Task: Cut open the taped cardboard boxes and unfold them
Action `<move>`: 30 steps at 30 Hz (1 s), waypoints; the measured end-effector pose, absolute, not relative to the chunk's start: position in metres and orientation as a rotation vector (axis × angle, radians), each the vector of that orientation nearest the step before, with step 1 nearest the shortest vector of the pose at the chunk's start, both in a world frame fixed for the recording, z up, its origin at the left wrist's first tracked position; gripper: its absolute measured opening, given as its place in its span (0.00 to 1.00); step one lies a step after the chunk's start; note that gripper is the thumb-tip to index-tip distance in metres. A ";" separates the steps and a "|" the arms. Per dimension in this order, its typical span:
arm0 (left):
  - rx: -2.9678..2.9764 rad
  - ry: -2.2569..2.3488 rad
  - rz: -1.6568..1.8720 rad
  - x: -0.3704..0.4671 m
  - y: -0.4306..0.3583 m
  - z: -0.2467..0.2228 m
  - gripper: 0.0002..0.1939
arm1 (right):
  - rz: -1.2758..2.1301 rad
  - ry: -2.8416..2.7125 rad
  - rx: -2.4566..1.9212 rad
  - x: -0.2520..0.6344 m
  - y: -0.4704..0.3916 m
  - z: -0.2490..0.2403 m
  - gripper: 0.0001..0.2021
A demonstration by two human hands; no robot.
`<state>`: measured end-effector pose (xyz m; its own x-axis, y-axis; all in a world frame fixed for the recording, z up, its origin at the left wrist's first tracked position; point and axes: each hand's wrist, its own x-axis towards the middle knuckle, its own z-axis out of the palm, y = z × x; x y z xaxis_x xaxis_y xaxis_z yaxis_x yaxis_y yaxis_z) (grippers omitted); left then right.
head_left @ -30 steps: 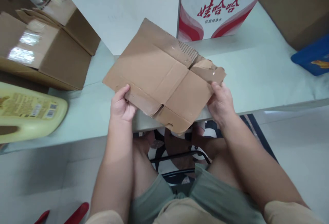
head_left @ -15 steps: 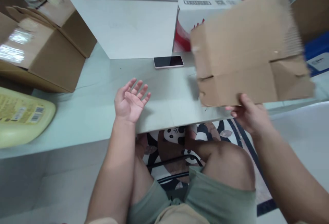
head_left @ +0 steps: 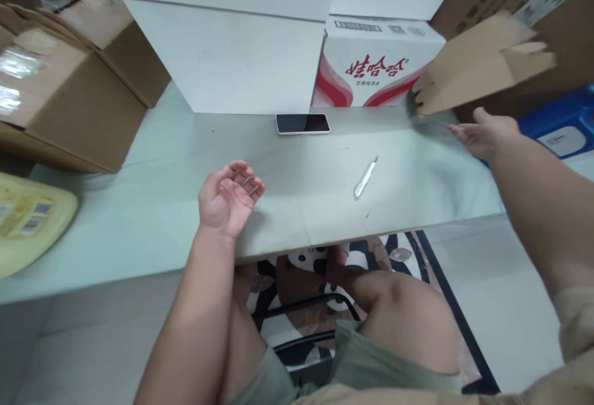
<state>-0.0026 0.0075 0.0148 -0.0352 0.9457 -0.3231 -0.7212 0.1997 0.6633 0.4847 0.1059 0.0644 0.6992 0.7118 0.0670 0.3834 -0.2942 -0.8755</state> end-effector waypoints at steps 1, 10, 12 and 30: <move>0.331 0.844 1.386 -0.004 0.009 0.016 0.06 | 0.485 -0.821 -1.981 0.482 0.115 0.060 0.08; 0.328 0.771 1.400 -0.022 0.005 0.017 0.06 | 0.665 -1.041 -2.328 0.437 0.080 0.024 0.11; 0.313 0.754 1.427 -0.023 0.001 0.019 0.05 | 0.597 -1.195 -2.304 0.416 0.078 0.039 0.07; 0.091 0.787 1.868 -0.091 -0.011 0.021 0.15 | 0.519 -2.759 -0.933 -0.086 0.081 0.112 0.37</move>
